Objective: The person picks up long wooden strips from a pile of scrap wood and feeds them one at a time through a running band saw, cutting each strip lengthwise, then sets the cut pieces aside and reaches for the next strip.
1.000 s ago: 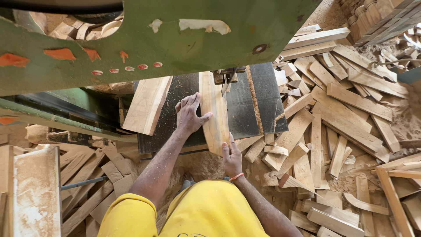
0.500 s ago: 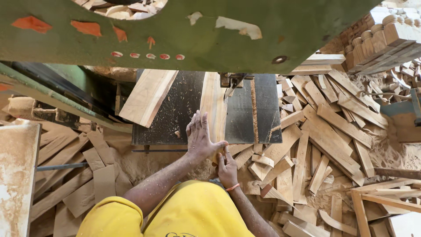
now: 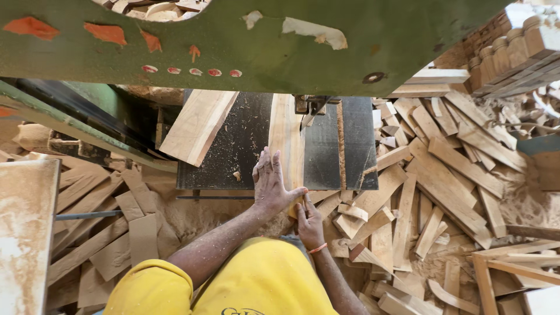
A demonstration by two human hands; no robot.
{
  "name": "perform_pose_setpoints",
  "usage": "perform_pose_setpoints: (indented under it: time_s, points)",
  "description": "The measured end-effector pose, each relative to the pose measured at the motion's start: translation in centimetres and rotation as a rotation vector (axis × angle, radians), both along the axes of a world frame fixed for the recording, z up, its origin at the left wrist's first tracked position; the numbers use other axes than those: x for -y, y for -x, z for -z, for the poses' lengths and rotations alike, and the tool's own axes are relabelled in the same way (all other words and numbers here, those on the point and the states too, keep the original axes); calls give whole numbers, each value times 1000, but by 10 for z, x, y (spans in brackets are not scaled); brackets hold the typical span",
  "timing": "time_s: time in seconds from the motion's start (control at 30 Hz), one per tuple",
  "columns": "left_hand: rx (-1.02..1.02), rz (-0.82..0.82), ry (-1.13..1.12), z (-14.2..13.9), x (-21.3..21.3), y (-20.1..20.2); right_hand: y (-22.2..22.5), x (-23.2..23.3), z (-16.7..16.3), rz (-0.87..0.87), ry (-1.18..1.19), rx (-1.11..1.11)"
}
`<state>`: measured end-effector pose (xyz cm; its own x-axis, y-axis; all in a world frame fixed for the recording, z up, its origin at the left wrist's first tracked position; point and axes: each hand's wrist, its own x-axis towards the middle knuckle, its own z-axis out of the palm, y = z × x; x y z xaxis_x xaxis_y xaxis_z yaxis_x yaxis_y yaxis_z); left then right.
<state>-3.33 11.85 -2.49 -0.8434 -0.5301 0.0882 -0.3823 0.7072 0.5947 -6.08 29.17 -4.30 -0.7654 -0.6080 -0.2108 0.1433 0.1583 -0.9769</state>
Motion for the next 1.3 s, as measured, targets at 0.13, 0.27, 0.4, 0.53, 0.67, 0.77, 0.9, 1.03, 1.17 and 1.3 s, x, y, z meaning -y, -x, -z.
perform_pose_setpoints:
  time_s: [0.13,0.27,0.4,0.53,0.67,0.77,0.9,1.03,1.17,1.3]
  points:
    - [17,-4,-4,-2,0,1,2,-1,6,21,6,41]
    - [15,-16,-4,-2,-3,2,4,-4,11,36,-108,37]
    - [-66,-23,32,0,-6,3,9,-7,17,23,-29,104]
    - [-63,-24,40,3,-8,2,11,-7,23,15,-31,76]
    - [-49,-33,47,7,-8,3,13,-5,22,4,-1,84]
    - [-61,-32,78,10,-7,3,13,-4,20,1,-41,69]
    - [-28,-32,63,13,-5,6,15,-3,16,-4,-91,102]
    - [-20,-36,50,14,-4,8,16,-2,16,-11,-71,83]
    - [-21,-39,66,16,-2,9,15,2,15,11,-85,94]
    - [-29,-41,47,17,0,10,15,5,12,9,-100,73]
